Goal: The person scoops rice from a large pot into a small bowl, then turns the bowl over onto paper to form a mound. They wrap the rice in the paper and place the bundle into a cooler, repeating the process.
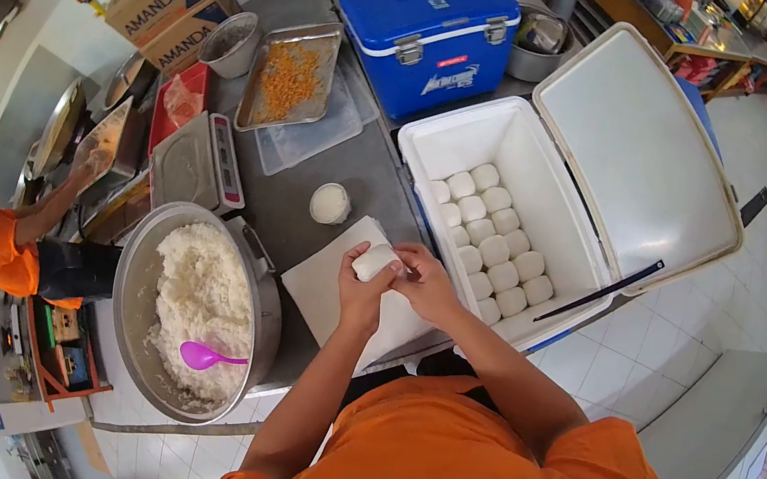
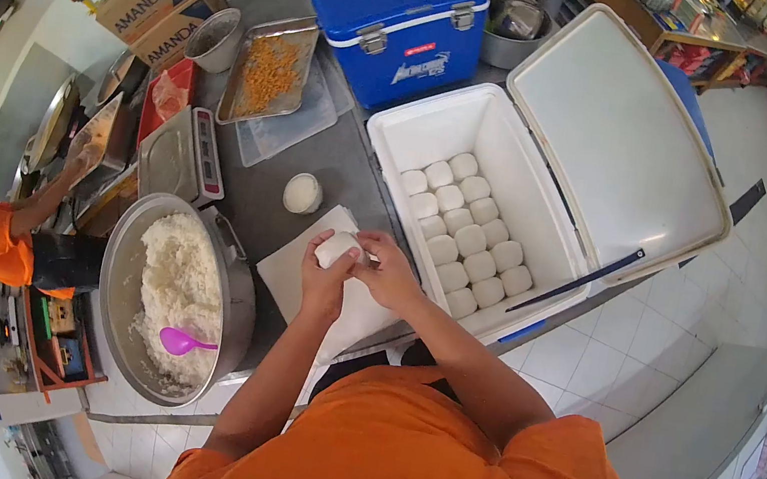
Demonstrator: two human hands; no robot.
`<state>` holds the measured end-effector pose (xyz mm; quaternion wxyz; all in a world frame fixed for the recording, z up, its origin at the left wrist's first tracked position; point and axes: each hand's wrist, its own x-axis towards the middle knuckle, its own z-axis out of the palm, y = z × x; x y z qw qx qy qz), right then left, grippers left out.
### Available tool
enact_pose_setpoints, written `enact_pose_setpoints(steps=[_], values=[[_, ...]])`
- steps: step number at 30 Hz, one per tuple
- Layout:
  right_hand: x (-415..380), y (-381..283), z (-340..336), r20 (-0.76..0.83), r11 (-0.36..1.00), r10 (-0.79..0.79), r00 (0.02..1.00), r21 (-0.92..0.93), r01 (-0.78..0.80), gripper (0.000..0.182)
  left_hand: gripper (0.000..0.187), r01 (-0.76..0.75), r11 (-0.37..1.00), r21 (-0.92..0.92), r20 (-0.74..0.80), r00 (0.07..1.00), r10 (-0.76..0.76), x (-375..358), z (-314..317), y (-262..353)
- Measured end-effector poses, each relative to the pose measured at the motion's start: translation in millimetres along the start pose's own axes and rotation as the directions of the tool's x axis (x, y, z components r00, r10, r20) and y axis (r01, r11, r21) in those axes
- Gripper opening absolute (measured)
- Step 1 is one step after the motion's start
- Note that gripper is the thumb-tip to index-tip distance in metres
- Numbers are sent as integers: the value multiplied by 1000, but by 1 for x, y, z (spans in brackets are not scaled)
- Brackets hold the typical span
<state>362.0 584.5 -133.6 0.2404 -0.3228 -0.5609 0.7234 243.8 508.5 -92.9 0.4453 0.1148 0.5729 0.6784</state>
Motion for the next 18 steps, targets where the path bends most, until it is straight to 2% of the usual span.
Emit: enact_pose_setpoints(steps=[2,3,4,5,6,7,8,9,10,11,12,13,15,17,18], values=[[-4,-3,-11,-58,909,-318,946,-304,286,45,63,57,997,-54,44,997,-55,0,4,-2],[-5,-12,-18,-73,909,-319,945,-304,284,45,65,109,988,-111,85,991,-100,1,7,-3],[-8,-28,-25,-18,950,-200,980,-247,190,48,65,116,988,-103,96,990,-106,2,9,-6],[-12,-42,-30,47,977,-80,996,-194,88,50,67,167,964,-209,131,981,-142,2,10,-10],[-16,-49,-34,37,978,-80,996,-189,85,50,70,220,925,-310,167,970,-174,2,11,-13],[-18,-55,-37,15,954,-149,989,-259,147,51,70,226,926,-302,172,968,-180,3,11,-16],[-21,-62,-40,0,922,-217,976,-330,205,53,71,253,906,-339,242,954,-176,3,11,-19],[-25,-75,-43,-7,923,-215,977,-328,201,53,72,282,883,-375,309,936,-168,4,12,-20],[-29,-89,-51,-51,942,-204,978,-281,182,54,72,293,883,-366,314,932,-179,3,20,-19],[-31,-97,-56,-90,957,-192,977,-237,167,56,72,207,934,-292,318,942,-109,1,24,-16],[-29,-95,-65,-98,958,-188,977,-238,160,56,72,118,968,-219,329,943,-41,0,28,-14],[-25,-91,-79,-114,935,-239,964,-294,197,55,72,128,967,-222,334,942,-48,4,23,-18],[-11,-85,-117,-129,908,-281,951,-356,220,54,72,-83,994,73,171,983,70,15,-2,-26],[15,-77,-170,-59,617,-324,944,-770,164,48,72,-121,982,143,22,993,119,24,-29,-31],[32,-65,-199,-31,573,-247,968,-811,120,48,72,-108,984,141,17,994,107,33,-41,-33]])
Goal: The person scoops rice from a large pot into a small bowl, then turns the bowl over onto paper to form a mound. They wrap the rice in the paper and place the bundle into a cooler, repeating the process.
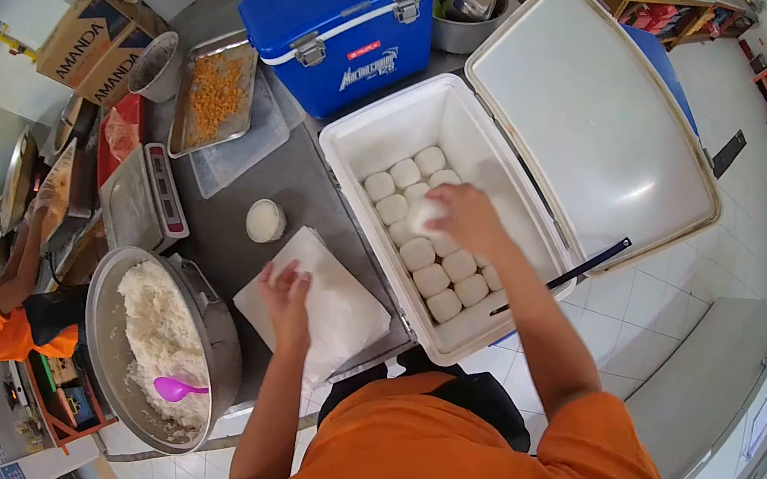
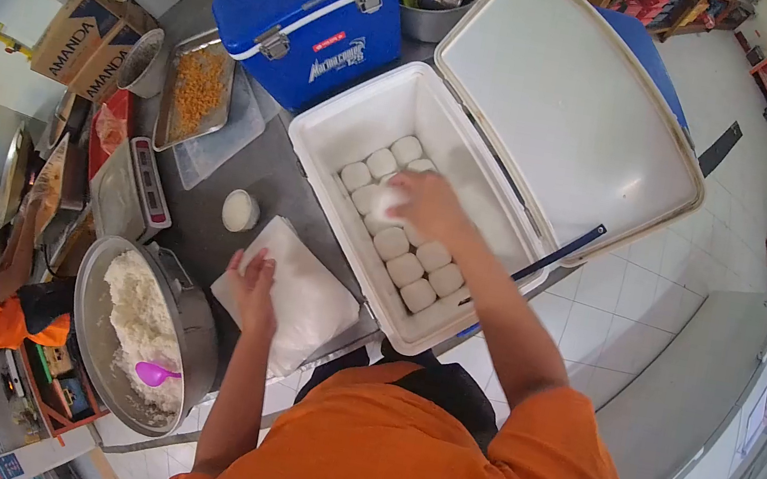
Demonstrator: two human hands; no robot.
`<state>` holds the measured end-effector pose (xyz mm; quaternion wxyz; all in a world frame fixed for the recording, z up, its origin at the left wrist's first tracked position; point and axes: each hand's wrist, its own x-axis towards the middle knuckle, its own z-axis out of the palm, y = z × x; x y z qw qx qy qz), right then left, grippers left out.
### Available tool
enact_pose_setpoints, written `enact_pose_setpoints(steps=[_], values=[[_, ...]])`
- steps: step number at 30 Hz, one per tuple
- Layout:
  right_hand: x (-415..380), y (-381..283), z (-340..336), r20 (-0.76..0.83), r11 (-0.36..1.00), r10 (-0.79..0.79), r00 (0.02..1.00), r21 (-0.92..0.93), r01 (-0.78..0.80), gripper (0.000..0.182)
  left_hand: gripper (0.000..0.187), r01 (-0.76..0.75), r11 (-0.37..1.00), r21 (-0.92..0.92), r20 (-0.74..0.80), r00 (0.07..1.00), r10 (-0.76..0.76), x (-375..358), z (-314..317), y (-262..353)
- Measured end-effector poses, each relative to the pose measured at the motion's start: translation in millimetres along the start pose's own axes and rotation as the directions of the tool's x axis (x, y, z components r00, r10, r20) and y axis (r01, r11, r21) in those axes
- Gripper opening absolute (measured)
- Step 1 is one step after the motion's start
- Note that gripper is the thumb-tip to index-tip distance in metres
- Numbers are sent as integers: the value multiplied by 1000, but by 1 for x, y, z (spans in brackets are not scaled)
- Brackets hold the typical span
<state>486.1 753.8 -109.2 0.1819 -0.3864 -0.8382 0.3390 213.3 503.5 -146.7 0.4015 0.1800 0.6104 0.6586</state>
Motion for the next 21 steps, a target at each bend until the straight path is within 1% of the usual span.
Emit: enact_pose_setpoints(steps=[2,3,4,5,6,7,8,9,10,11,12,13,14,15,16,17,18,19,20,21], values=[[27,55,-2,165,992,43,985,-127,-22,48,82,-42,986,164,-228,970,80,12,-22,-8],[39,75,1,245,983,62,967,-183,-17,48,82,-32,986,163,-237,969,71,16,-27,-7],[50,92,11,255,983,62,965,-183,-15,48,87,-18,958,285,-322,940,114,23,-28,-4],[59,109,22,397,945,102,912,-326,37,47,92,7,916,401,-397,903,167,32,-29,-1],[66,125,35,521,885,161,838,-453,112,47,92,13,917,399,-404,900,163,43,-34,-4],[71,143,52,527,884,159,835,-453,118,47,101,3,910,414,-421,887,189,56,-40,-12],[74,163,70,631,835,226,742,-517,186,41,111,-6,903,430,-438,873,215,66,-44,-16],[76,168,74,712,781,302,634,-566,263,36,111,-2,905,426,-446,870,211,75,-45,-16],[73,176,75,716,780,301,629,-565,270,36,119,-4,876,483,-432,869,242,83,-45,-16],[66,182,76,659,801,350,665,-579,152,29,127,-5,843,538,-415,869,271,90,-45,-17],[61,184,76,600,813,403,691,-582,31,24,127,0,844,536,-421,867,267,96,-45,-17],[62,171,71,603,812,402,689,-582,36,24,132,-9,801,599,-380,877,294,102,-46,-19],[65,158,64,600,787,465,652,-617,6,25,138,-21,752,659,-335,887,318,107,-46,-20],[66,148,59,590,758,526,613,-651,-23,27,138,-20,754,657,-336,887,317,110,-46,-22],[60,159,69,588,756,526,615,-654,-22,27,140,-58,745,665,-303,890,340,115,-44,-23],[51,183,89,604,747,406,686,-652,132,25,142,-97,735,671,-271,891,365,120,-43,-23],[47,177,92,625,710,274,731,-644,284,24,142,-96,737,669,-275,889,366,122,-41,-21],[45,174,92,626,708,273,730,-644,288,24,142,-97,707,700,-267,883,386,125,-39,-18],[42,171,89,561,738,266,784,-641,208,24,142,-97,676,731,-257,878,404,127,-37,-17],[39,166,87,489,767,265,831,-629,125,25,142,-96,677,730,-256,879,401,131,-34,-17]])
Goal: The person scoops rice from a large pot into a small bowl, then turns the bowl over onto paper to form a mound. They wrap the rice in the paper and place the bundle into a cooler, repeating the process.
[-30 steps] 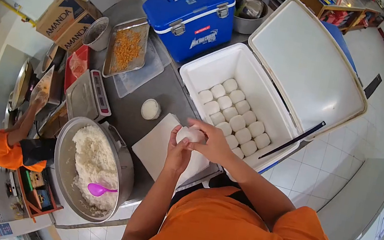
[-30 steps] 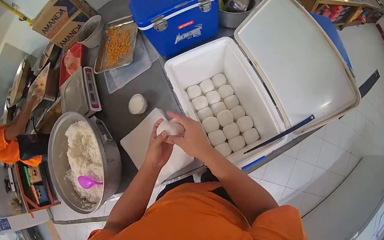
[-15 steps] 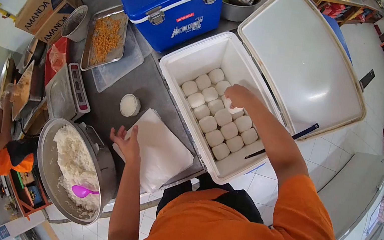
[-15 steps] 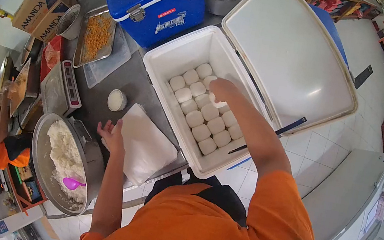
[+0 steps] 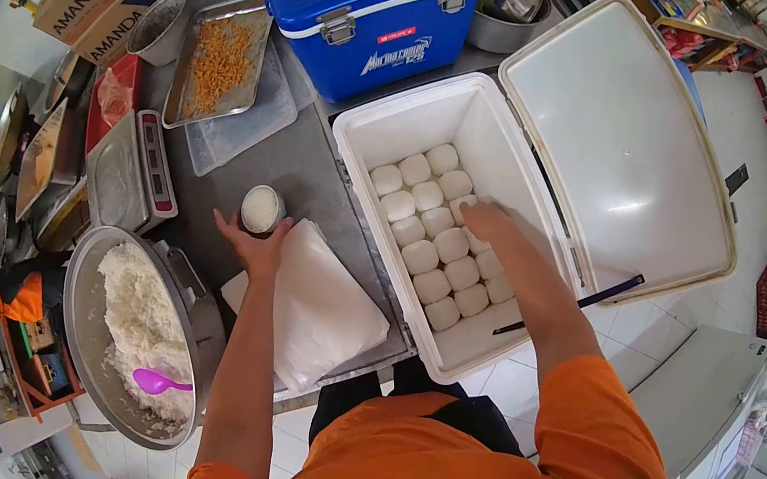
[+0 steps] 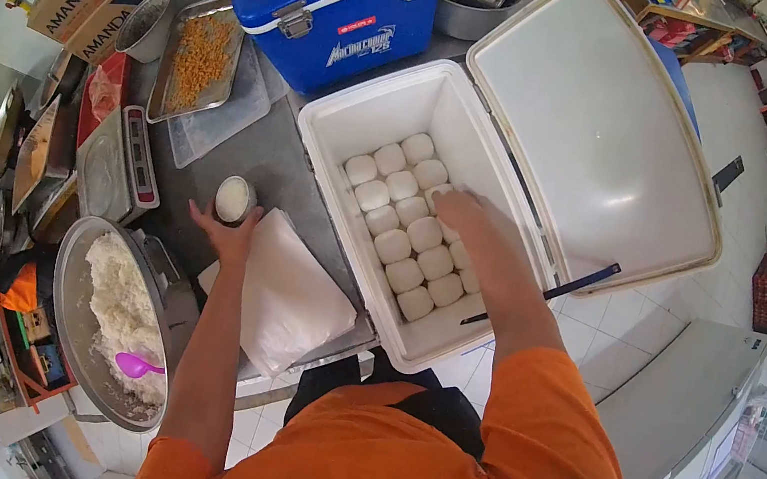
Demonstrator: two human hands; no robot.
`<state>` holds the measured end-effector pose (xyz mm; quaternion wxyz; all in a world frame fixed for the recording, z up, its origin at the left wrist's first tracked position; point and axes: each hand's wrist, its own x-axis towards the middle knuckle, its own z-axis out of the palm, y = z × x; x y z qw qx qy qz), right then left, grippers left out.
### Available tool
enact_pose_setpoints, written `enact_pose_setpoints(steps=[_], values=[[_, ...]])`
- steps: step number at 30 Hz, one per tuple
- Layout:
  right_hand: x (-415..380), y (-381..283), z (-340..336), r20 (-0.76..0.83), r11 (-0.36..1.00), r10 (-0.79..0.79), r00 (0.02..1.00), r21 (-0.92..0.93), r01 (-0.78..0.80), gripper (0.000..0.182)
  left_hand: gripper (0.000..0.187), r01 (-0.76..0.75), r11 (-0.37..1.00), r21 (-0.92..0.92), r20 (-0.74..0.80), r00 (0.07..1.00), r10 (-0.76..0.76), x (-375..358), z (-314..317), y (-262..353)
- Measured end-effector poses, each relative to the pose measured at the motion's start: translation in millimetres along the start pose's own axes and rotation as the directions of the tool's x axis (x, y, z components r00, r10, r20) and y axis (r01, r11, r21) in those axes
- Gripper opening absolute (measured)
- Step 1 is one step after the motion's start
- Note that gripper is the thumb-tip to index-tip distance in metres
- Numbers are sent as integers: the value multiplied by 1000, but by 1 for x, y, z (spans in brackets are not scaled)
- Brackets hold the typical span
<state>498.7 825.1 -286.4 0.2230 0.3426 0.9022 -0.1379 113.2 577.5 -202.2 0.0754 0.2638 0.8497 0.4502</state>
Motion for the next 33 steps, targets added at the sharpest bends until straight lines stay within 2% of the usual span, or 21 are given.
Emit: enact_pose_setpoints(steps=[3,5,9,11,12,13,14,15,16,17,18,19,20,22,26,28,29,30,31,33], values=[[-12,-12,-6,78,995,83,993,50,-87,20,139,-23,998,-58,-87,996,18,4,11,6],[-21,-12,-12,87,993,97,991,61,-103,22,133,68,992,-102,-84,993,-77,5,11,12],[-22,-10,-20,102,982,103,989,149,-117,48,125,37,992,-117,-167,984,-56,-21,-6,20],[-12,-4,-15,67,981,82,994,168,-93,63,118,-40,947,-319,-60,998,22,-52,-29,12],[-7,-3,-8,31,984,67,997,165,-71,70,118,-36,954,-299,-78,997,13,-70,-51,13],[-9,-9,-14,36,985,41,999,168,-47,70,113,-54,980,-193,23,998,60,-91,-75,19],[-18,-12,-29,-129,964,84,988,261,-48,67,108,-82,993,-91,134,987,93,-108,-94,22],[-26,-16,-39,-281,934,147,948,356,-39,64,108,-77,994,-74,128,988,86,-119,-107,18],[-25,-17,-41,-275,931,138,951,364,-29,64,104,-174,982,71,238,959,152,-129,-119,15],[-21,-16,-47,-319,892,120,940,451,39,63,101,-280,939,198,354,914,197,-137,-128,12],[-16,-16,-53,-366,843,107,924,526,111,62,101,-276,939,207,348,917,193,-140,-131,16],[-14,-23,-63,-443,840,94,891,516,168,62,97,-293,912,286,442,885,146,-141,-128,23],[-15,-32,-72,-449,840,89,889,513,175,62,93,-316,879,358,527,845,90,-142,-125,29],[-22,-58,-109,-534,730,117,837,618,292,60,91,-359,856,371,496,856,144,-144,-122,27],[-71,-131,-197,-594,700,82,800,606,379,56,94,-279,882,379,398,910,116,-158,-144,24],[-96,-176,-227,-716,651,123,687,581,489,44,94,-249,891,380,347,931,112,-170,-168,26],[-103,-197,-236,-727,648,99,680,565,510,44,92,-126,978,164,398,916,51,-176,-186,30],[-108,-222,-241,-730,586,66,680,580,566,41,90,19,999,-51,453,892,6,-184,-208,34],[-113,-253,-245,-731,513,27,681,595,619,37,89,30,975,-219,452,889,74,-192,-233,43],[-132,-337,-254,-722,451,-97,685,582,677,33,90,48,867,-495,415,890,187,-203,-286,56]])
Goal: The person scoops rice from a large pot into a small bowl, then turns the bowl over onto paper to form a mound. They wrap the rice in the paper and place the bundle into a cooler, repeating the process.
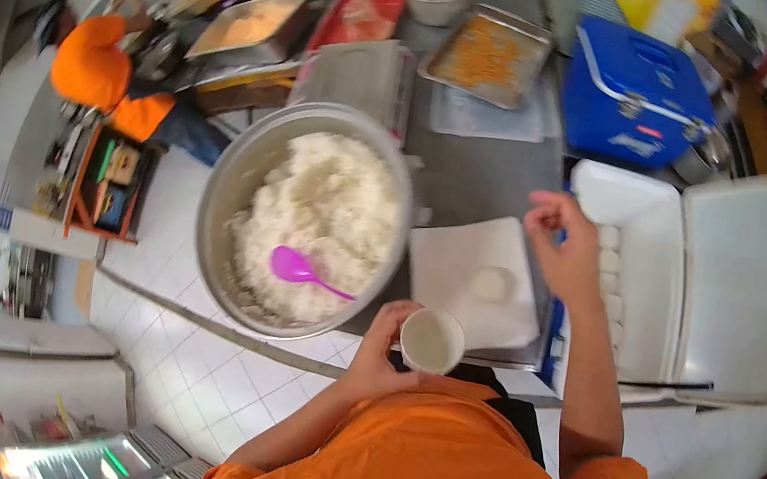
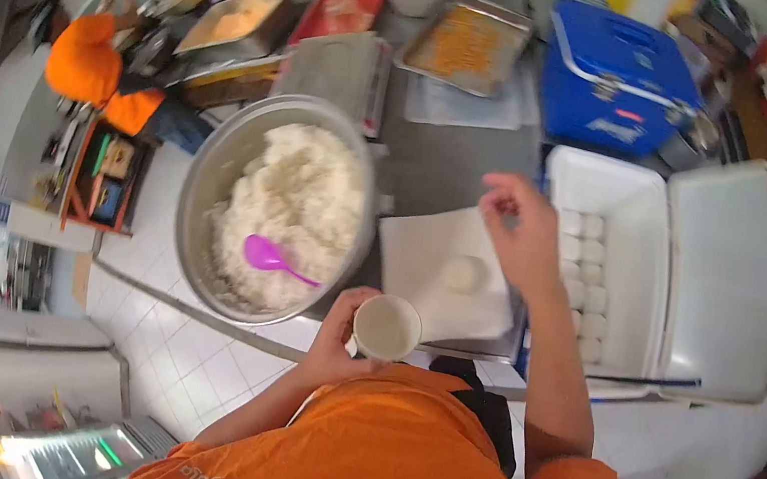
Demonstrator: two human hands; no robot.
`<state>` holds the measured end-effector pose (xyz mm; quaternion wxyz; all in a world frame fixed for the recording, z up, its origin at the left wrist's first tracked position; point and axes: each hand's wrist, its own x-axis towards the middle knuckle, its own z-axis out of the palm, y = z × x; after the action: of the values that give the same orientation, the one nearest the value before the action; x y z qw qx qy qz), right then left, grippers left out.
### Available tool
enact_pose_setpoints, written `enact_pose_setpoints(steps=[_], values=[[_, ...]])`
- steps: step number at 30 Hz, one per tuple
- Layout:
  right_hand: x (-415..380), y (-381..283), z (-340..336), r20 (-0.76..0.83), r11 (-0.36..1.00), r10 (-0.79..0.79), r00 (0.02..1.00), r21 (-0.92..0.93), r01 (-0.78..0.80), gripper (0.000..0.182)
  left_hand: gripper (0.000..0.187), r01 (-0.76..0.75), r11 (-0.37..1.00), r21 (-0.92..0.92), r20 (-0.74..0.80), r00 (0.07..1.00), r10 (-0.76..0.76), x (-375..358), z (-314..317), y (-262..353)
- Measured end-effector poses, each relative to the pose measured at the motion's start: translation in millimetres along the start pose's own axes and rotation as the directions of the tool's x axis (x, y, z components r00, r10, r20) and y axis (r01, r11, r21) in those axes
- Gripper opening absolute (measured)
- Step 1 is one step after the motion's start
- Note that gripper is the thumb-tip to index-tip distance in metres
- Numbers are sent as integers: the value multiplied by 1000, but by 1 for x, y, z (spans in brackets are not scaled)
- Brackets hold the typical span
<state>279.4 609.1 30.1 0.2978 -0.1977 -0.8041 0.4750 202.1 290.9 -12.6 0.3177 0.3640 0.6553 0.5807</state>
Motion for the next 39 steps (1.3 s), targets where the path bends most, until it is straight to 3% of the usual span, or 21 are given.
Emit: enact_pose_setpoints(steps=[3,4,6,7,8,9,11,14,16,17,19,20,22,24,25,26,28,32,34,38,39], values=[[-10,-58,119,271,994,-43,962,109,14,22,90,-5,991,-134,-130,991,-13,-44,-67,18],[-15,-70,158,370,995,-80,926,-26,96,20,92,-70,974,-216,-258,966,13,-59,-88,17],[-26,-91,230,532,922,-81,843,-281,266,18,93,-62,984,-165,-581,812,-47,-85,-138,-2],[-31,-98,259,587,850,-59,808,-394,349,17,91,-13,945,-326,-586,787,-191,-83,-166,22],[-37,-92,286,594,842,-69,801,-397,366,17,87,-112,848,-518,-514,833,-203,-92,-193,38],[-43,-82,313,625,764,-135,769,-428,482,17,86,-203,712,-672,-429,891,-151,-109,-227,15],[-44,-88,342,661,666,-202,723,-449,596,18,91,-319,630,-708,-463,883,-73,-115,-263,38],[-36,-94,348,677,590,-204,707,-492,641,19,97,-396,609,-687,-562,821,-101,-126,-292,44],[-18,-87,347,725,828,85,683,-432,356,21,98,-390,630,-672,-587,798,-132,-137,-308,39],[-9,-89,341,724,824,93,683,-441,356,21,99,-378,654,-655,-605,781,-155,-142,-315,36],[12,-124,318,803,841,304,512,-479,251,24,95,-388,665,-639,-577,813,-80,-152,-335,7],[14,-125,312,798,835,314,515,-490,249,24,88,-430,593,-681,-556,830,-37,-153,-340,2],[17,-125,303,597,730,234,767,-629,267,28,82,-467,505,-726,-539,842,4,-150,-344,-3],[11,-116,307,550,639,221,805,-705,306,27,75,-473,434,-767,-589,787,-183,-146,-344,-4],[7,-111,310,500,547,189,845,-768,333,27,75,-469,431,-771,-585,790,-185,-145,-343,-3],[-1,-106,315,497,543,184,848,-771,334,27,75,-439,479,-760,-584,784,-209,-140,-342,-2],[-22,-103,324,586,558,299,753,-747,360,25,75,-394,542,-742,-576,788,-216,-135,-344,-2],[-33,-123,316,692,583,316,649,-681,442,25,74,-306,627,-717,-574,769,-282,-126,-339,4],[-28,-131,312,786,599,300,541,-597,534,24,65,-209,636,-743,-525,771,-360,-119,-337,5],[-22,-133,311,787,607,399,471,-611,507,20,59,-117,752,-649,-505,805,-311,-104,-336,10],[-21,-132,310,809,659,390,440,-579,480,19,59,-28,819,-573,-460,838,-293,-100,-338,15]])
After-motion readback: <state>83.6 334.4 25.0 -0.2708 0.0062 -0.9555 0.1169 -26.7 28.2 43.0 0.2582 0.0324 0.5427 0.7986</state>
